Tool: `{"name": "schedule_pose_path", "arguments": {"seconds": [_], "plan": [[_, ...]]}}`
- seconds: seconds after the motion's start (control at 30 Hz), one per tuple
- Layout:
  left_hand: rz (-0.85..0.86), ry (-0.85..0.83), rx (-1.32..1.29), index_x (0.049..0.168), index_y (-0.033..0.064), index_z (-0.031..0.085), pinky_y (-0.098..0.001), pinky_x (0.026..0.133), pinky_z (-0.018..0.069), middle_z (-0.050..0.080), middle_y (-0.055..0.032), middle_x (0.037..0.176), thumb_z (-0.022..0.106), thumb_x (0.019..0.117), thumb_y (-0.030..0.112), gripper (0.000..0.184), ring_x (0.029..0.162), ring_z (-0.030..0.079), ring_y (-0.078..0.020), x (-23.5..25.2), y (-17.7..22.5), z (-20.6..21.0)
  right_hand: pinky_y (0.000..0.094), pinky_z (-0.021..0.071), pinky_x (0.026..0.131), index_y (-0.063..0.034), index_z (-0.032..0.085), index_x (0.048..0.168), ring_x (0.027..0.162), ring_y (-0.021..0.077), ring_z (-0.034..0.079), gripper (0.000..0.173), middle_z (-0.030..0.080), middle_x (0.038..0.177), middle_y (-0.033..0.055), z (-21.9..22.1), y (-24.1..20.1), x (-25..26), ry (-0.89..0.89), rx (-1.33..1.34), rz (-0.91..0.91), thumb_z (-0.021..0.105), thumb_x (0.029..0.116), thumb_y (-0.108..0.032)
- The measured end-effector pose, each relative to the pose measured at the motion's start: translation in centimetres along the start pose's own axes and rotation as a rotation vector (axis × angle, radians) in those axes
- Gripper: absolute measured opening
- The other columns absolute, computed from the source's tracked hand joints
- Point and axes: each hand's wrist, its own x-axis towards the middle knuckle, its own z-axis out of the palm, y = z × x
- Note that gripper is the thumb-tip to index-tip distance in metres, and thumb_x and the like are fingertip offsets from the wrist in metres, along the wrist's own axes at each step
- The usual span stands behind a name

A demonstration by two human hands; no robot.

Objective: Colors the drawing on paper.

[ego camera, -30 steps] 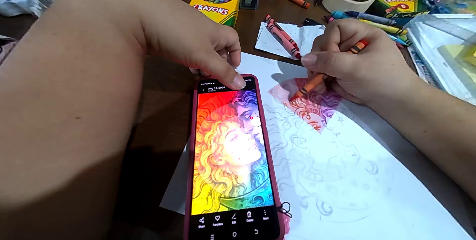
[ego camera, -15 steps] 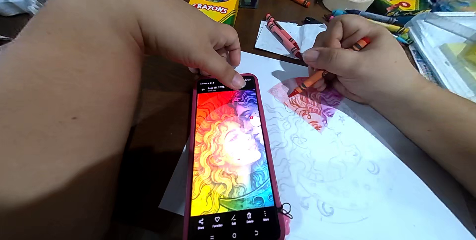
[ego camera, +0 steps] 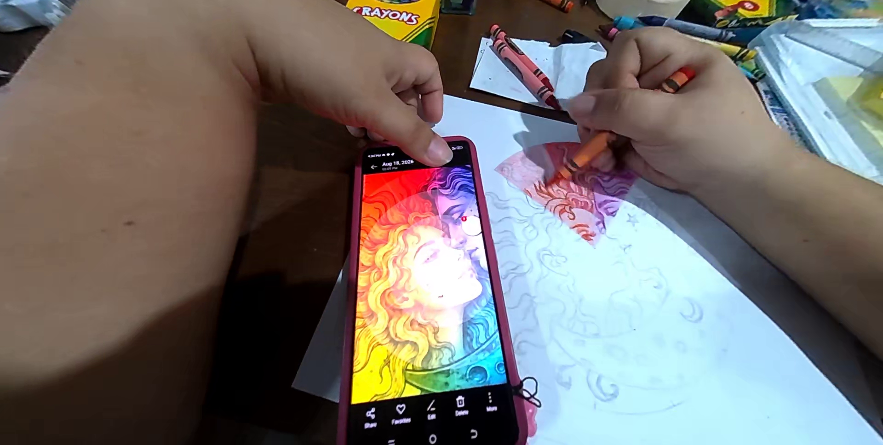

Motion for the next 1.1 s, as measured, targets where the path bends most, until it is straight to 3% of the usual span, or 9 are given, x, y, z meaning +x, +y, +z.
{"name": "schedule_pose_path", "arguments": {"seconds": [0.13, 0.3, 0.43, 0.53, 0.63, 0.77, 0.87, 0.97, 1.1], "plan": [[0.068, -0.140, -0.029, 0.121, 0.0180, 0.055, -0.0130, 0.063, 0.0527, 0.065, 0.0108, 0.083, 0.075, 0.0912, 0.035, 0.040, 0.072, 0.061, 0.0054, 0.08, -0.50, -0.60, 0.0156, 0.0524, 0.046, -0.0205, 0.048, 0.073, 0.050, -0.0004, 0.057, 0.029, 0.057, 0.064, -0.0098, 0.09, 0.05, -0.07, 0.016, -0.012, -0.007, 0.062, 0.0904, -0.001], [0.058, -0.083, -0.016, 0.115, 0.0185, 0.058, -0.0144, 0.062, 0.0524, 0.067, 0.0092, 0.083, 0.072, 0.0918, 0.028, 0.029, 0.072, 0.063, 0.0028, -0.01, -0.12, -0.21, 0.0148, 0.0499, 0.044, -0.0211, 0.047, 0.072, 0.048, -0.0015, 0.054, 0.028, 0.055, 0.061, -0.0104, -0.01, -0.22, -0.22, 0.005, -0.024, 0.010, 0.060, 0.0871, -0.001], [0.084, -0.118, -0.015, 0.116, 0.0192, 0.057, -0.0146, 0.061, 0.0519, 0.065, 0.0095, 0.083, 0.073, 0.0920, 0.029, 0.030, 0.071, 0.061, 0.0031, 0.12, -0.37, -0.46, 0.0156, 0.0533, 0.047, -0.0198, 0.047, 0.077, 0.051, -0.0007, 0.057, 0.028, 0.056, 0.065, -0.0098, 0.01, 0.01, -0.25, 0.035, -0.024, -0.002, 0.062, 0.0938, -0.002], [0.095, -0.169, 0.002, 0.117, 0.0185, 0.055, -0.0148, 0.062, 0.0525, 0.066, 0.0092, 0.084, 0.074, 0.0919, 0.027, 0.032, 0.071, 0.062, 0.0034, 0.19, -0.44, -0.88, 0.0144, 0.0499, 0.044, -0.0211, 0.047, 0.071, 0.048, -0.0015, 0.054, 0.029, 0.055, 0.061, -0.0103, 0.02, -0.13, -0.29, 0.026, -0.020, 0.011, 0.060, 0.0864, 0.001], [0.082, -0.151, -0.005, 0.118, 0.0188, 0.056, -0.0147, 0.061, 0.0524, 0.066, 0.0090, 0.084, 0.074, 0.0906, 0.027, 0.034, 0.071, 0.062, 0.0029, 0.13, -0.45, -0.66, 0.0160, 0.0540, 0.048, -0.0197, 0.046, 0.077, 0.052, -0.0003, 0.057, 0.029, 0.056, 0.065, -0.0097, 0.15, -0.08, -0.28, 0.070, -0.024, 0.016, 0.061, 0.0939, -0.001], [0.072, -0.169, -0.035, 0.118, 0.0188, 0.055, -0.0153, 0.063, 0.0537, 0.066, 0.0084, 0.085, 0.074, 0.0919, 0.025, 0.033, 0.072, 0.063, 0.0026, 0.20, -0.41, -0.72, 0.0141, 0.0492, 0.043, -0.0209, 0.048, 0.071, 0.048, -0.0015, 0.054, 0.029, 0.055, 0.061, -0.0100, 0.07, -0.25, -0.37, 0.067, -0.042, 0.029, 0.059, 0.0864, 0.001], [0.089, -0.159, -0.060, 0.122, 0.0186, 0.055, -0.0154, 0.063, 0.0543, 0.066, 0.0084, 0.086, 0.073, 0.0916, 0.025, 0.035, 0.073, 0.063, 0.0024, 0.11, -0.64, -0.61, 0.0155, 0.0533, 0.047, -0.0190, 0.047, 0.077, 0.051, -0.0005, 0.057, 0.028, 0.056, 0.065, -0.0092, 0.10, -0.23, -0.43, 0.092, -0.059, 0.031, 0.060, 0.0938, -0.001], [0.079, -0.149, -0.040, 0.119, 0.0192, 0.055, -0.0149, 0.062, 0.0534, 0.065, 0.0092, 0.085, 0.074, 0.0913, 0.027, 0.035, 0.072, 0.062, 0.0028, 0.17, -0.46, -0.66, 0.0147, 0.0502, 0.043, -0.0203, 0.048, 0.072, 0.048, -0.0012, 0.055, 0.028, 0.056, 0.062, -0.0098, 0.00, -0.31, -0.51, 0.075, -0.046, 0.039, 0.058, 0.0869, 0.002], [0.063, -0.111, -0.015, 0.123, 0.0163, 0.056, -0.0159, 0.061, 0.0527, 0.065, 0.0062, 0.085, 0.074, 0.0913, 0.029, 0.038, 0.072, 0.063, -0.0001, 0.10, -0.30, -0.50, 0.0157, 0.0528, 0.045, -0.0188, 0.046, 0.076, 0.051, -0.0003, 0.057, 0.030, 0.056, 0.065, -0.0087, 0.08, -0.28, -0.42, 0.110, -0.054, 0.040, 0.060, 0.0940, 0.001]]}}
